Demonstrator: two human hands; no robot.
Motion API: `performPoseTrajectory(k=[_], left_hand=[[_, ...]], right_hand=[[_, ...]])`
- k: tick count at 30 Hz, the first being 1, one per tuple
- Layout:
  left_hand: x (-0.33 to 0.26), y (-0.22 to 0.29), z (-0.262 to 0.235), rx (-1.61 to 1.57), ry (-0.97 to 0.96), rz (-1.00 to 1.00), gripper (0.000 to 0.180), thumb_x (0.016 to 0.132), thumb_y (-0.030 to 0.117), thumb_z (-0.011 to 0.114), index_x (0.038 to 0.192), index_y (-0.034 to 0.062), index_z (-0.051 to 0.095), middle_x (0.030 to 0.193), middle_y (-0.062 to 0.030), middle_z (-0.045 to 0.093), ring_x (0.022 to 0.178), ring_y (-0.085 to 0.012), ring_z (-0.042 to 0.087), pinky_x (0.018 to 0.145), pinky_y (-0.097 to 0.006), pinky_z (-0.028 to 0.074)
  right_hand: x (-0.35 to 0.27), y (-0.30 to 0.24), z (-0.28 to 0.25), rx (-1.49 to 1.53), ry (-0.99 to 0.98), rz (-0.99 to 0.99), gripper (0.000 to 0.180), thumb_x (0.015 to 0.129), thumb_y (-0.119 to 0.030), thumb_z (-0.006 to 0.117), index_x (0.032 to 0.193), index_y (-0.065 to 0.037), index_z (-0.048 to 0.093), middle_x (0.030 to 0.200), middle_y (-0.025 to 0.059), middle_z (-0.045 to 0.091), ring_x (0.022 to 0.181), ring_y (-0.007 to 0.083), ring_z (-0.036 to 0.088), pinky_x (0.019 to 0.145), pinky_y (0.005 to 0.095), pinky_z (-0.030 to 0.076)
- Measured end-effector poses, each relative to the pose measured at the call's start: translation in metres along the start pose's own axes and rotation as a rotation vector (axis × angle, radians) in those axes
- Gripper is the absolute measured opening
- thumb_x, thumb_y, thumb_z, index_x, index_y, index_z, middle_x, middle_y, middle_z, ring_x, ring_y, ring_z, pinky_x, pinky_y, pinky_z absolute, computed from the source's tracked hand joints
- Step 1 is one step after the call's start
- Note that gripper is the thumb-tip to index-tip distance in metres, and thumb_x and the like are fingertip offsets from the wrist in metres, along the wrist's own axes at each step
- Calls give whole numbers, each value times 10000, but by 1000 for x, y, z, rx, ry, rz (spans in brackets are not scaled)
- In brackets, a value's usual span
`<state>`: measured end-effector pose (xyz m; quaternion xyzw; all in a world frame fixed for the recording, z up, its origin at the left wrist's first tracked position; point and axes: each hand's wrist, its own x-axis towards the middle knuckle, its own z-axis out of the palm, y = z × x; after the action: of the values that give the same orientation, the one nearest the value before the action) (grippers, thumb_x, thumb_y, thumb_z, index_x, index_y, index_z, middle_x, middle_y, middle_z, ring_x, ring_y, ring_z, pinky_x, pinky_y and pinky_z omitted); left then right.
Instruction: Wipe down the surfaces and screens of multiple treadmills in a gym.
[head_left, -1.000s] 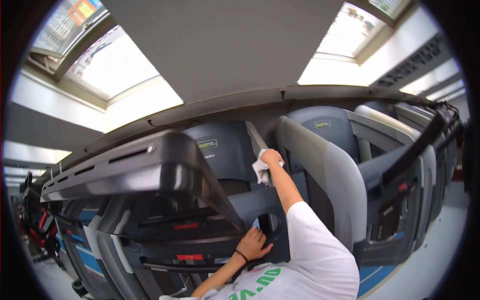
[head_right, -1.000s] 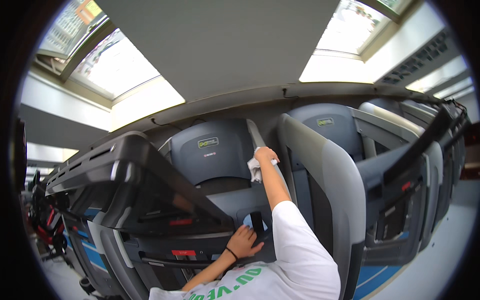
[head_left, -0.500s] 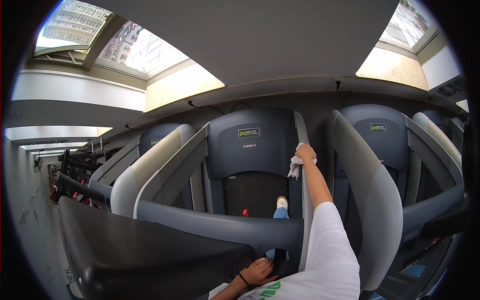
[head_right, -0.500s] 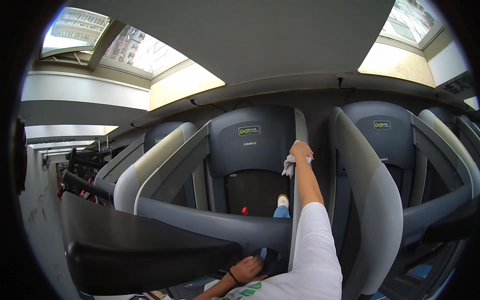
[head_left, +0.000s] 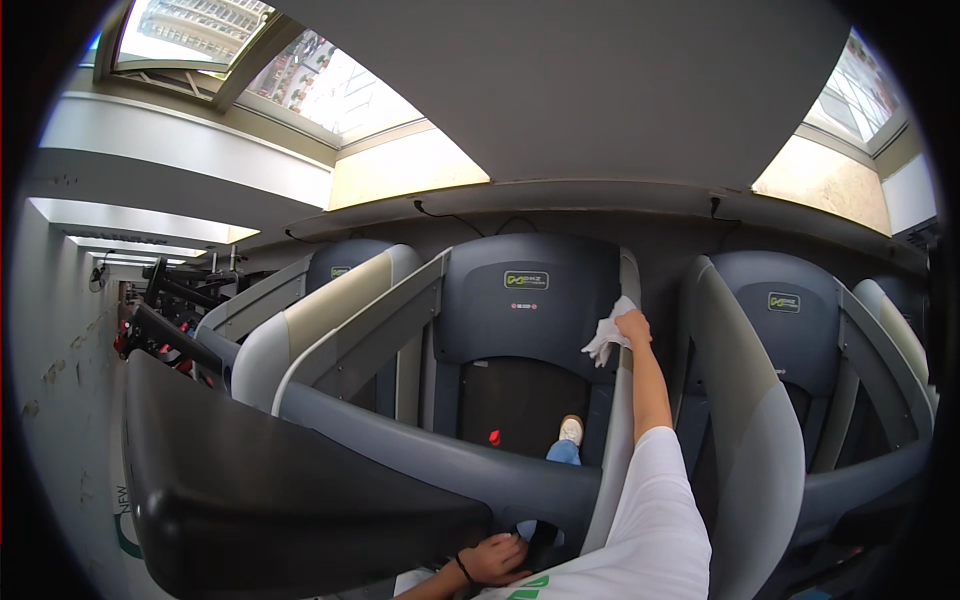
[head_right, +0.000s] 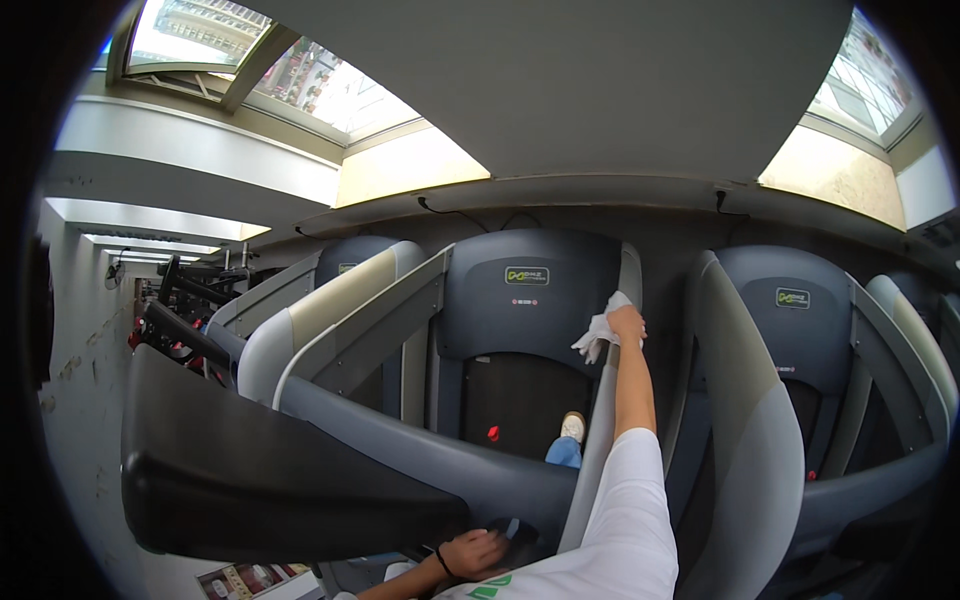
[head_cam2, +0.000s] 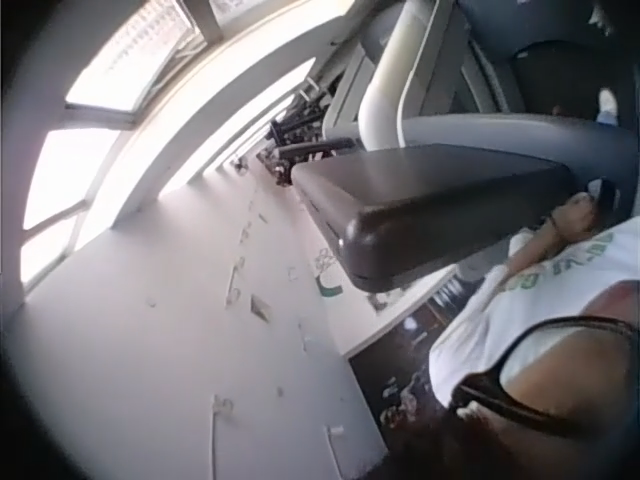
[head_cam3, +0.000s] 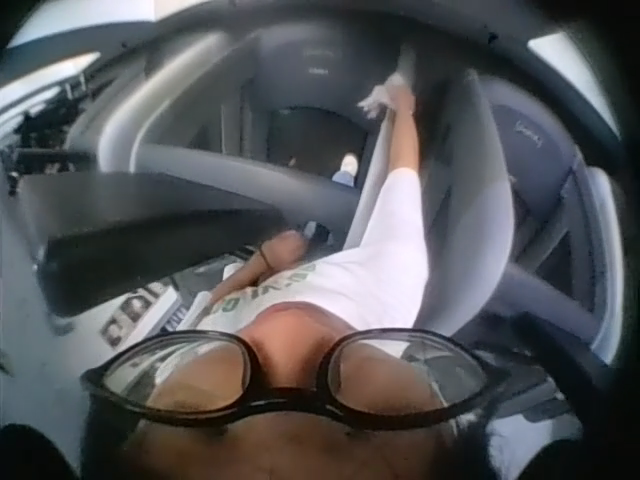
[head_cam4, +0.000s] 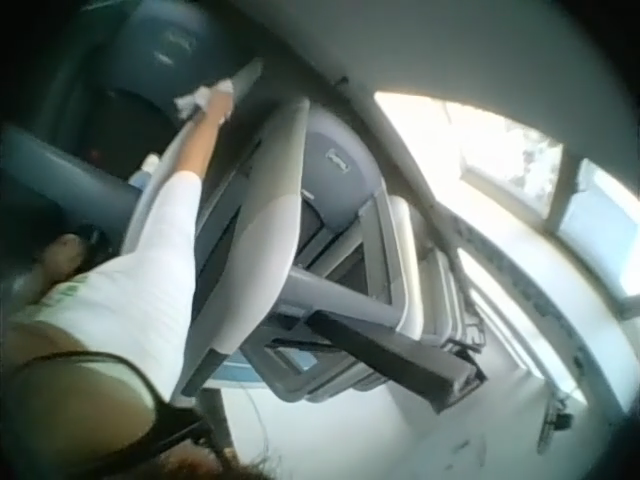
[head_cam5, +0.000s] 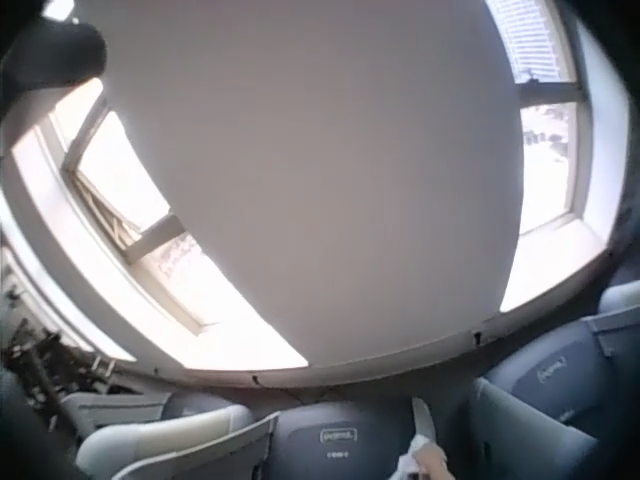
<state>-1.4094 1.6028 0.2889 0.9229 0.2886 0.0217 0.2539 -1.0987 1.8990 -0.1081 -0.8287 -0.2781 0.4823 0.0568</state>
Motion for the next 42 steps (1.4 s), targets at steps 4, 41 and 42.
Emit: performPoseTrajectory(k=[4,41,42], left_hand=[[-3,1,4,31,48,17,390,735,389,682,874,28,635,908,-81,634,881,-195,596,856,-302,418],[-448,41,114,-929,1303,-1159,192,898,109,555,843,-59,632,792,-88,664,746,-144,637,708,-258,508],[-460,47,128,-959,1357,-1182,186,892,105,559,842,-58,635,789,-89,666,729,-137,635,691,-255,506]], right_hand=[[-57,-10,-8,-147,-89,-237,482,726,-262,561,1098,42,594,1181,248,561,1107,421,529,955,487,407],[-599,67,20,-650,486,-1054,435,820,-157,525,1216,24,518,1324,173,478,1306,250,368,1092,456,209],[-607,63,33,-654,484,-1065,435,820,-157,525,1216,24,518,1324,173,478,1306,250,368,1092,456,209]])
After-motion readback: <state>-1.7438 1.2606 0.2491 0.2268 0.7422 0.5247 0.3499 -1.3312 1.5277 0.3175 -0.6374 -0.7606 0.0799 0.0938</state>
